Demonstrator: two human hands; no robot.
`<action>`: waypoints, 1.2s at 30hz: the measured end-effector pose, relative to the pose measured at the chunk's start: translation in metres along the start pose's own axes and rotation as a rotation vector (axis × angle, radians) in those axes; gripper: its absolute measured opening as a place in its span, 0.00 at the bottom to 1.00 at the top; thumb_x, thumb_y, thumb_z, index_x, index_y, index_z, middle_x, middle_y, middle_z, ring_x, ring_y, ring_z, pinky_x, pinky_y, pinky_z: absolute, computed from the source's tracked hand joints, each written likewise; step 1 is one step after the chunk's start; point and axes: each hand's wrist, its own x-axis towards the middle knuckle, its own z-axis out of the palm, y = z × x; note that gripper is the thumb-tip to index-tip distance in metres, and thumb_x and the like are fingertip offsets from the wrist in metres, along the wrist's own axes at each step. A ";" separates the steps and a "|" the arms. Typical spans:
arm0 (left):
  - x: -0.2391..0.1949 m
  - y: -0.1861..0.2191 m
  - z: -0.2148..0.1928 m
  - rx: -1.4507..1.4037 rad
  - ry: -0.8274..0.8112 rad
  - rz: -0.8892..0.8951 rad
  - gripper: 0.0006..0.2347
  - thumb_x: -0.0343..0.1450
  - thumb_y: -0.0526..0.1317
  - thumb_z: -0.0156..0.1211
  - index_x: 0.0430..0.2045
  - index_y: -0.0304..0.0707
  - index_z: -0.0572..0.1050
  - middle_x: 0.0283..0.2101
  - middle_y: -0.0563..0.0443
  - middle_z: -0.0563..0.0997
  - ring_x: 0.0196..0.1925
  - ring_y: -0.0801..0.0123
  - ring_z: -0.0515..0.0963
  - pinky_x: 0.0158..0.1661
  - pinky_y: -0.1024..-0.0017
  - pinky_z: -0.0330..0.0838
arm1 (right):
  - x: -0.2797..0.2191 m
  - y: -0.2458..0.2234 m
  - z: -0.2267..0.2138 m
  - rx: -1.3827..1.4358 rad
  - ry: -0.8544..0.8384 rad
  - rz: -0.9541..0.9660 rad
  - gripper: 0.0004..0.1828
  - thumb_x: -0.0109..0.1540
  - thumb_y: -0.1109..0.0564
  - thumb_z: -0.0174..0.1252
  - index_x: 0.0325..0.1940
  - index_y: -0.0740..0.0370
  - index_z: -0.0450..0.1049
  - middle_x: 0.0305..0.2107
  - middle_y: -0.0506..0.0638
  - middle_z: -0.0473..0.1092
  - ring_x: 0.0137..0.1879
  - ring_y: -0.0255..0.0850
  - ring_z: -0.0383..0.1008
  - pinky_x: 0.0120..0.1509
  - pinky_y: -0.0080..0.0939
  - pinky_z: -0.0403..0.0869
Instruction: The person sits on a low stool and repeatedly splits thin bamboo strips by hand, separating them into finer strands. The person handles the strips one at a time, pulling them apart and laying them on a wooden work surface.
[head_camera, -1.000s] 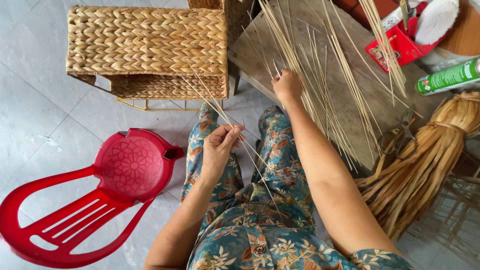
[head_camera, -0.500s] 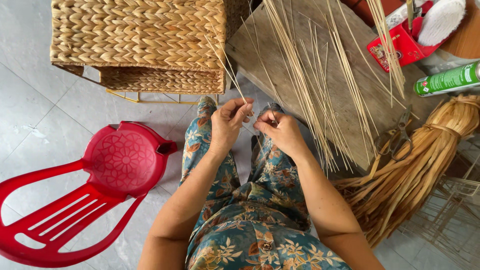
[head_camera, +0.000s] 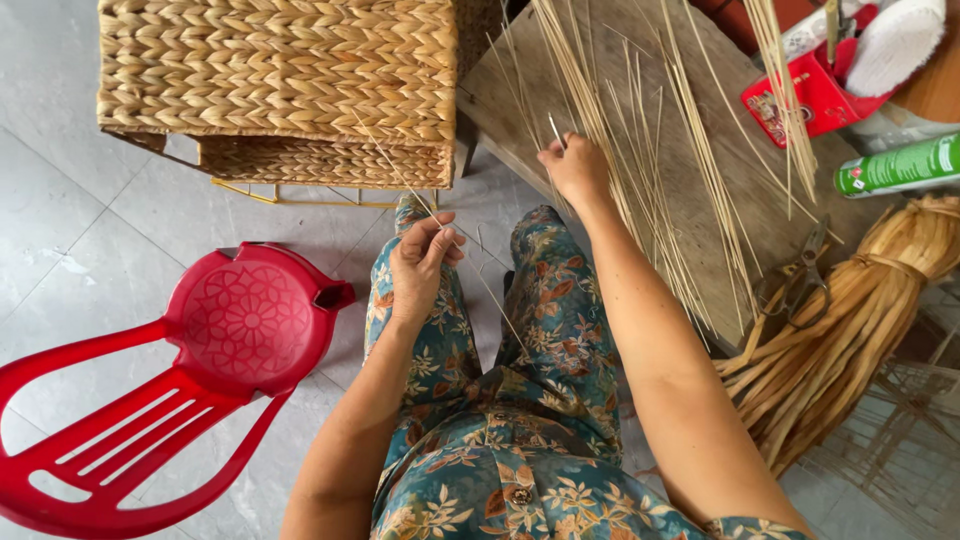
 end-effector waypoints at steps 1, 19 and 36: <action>0.004 0.000 -0.001 -0.009 -0.002 0.006 0.11 0.76 0.37 0.59 0.51 0.30 0.76 0.34 0.50 0.83 0.32 0.77 0.80 0.35 0.78 0.76 | -0.002 -0.002 -0.005 0.032 0.027 -0.012 0.11 0.61 0.48 0.66 0.36 0.57 0.79 0.28 0.50 0.78 0.34 0.41 0.78 0.41 0.42 0.74; -0.051 0.041 0.044 -0.578 0.037 -0.184 0.06 0.77 0.37 0.59 0.41 0.32 0.76 0.45 0.40 0.83 0.40 0.65 0.85 0.40 0.72 0.79 | -0.259 -0.050 -0.096 1.024 -0.497 -0.152 0.41 0.70 0.33 0.38 0.79 0.59 0.48 0.29 0.43 0.68 0.24 0.25 0.55 0.25 0.24 0.54; -0.133 0.161 0.037 0.906 -0.114 0.682 0.11 0.74 0.34 0.59 0.49 0.33 0.77 0.48 0.40 0.83 0.49 0.53 0.81 0.49 0.62 0.76 | -0.264 -0.035 -0.139 1.524 -0.586 -0.029 0.28 0.71 0.49 0.56 0.68 0.72 0.67 0.30 0.50 0.68 0.26 0.29 0.57 0.29 0.29 0.58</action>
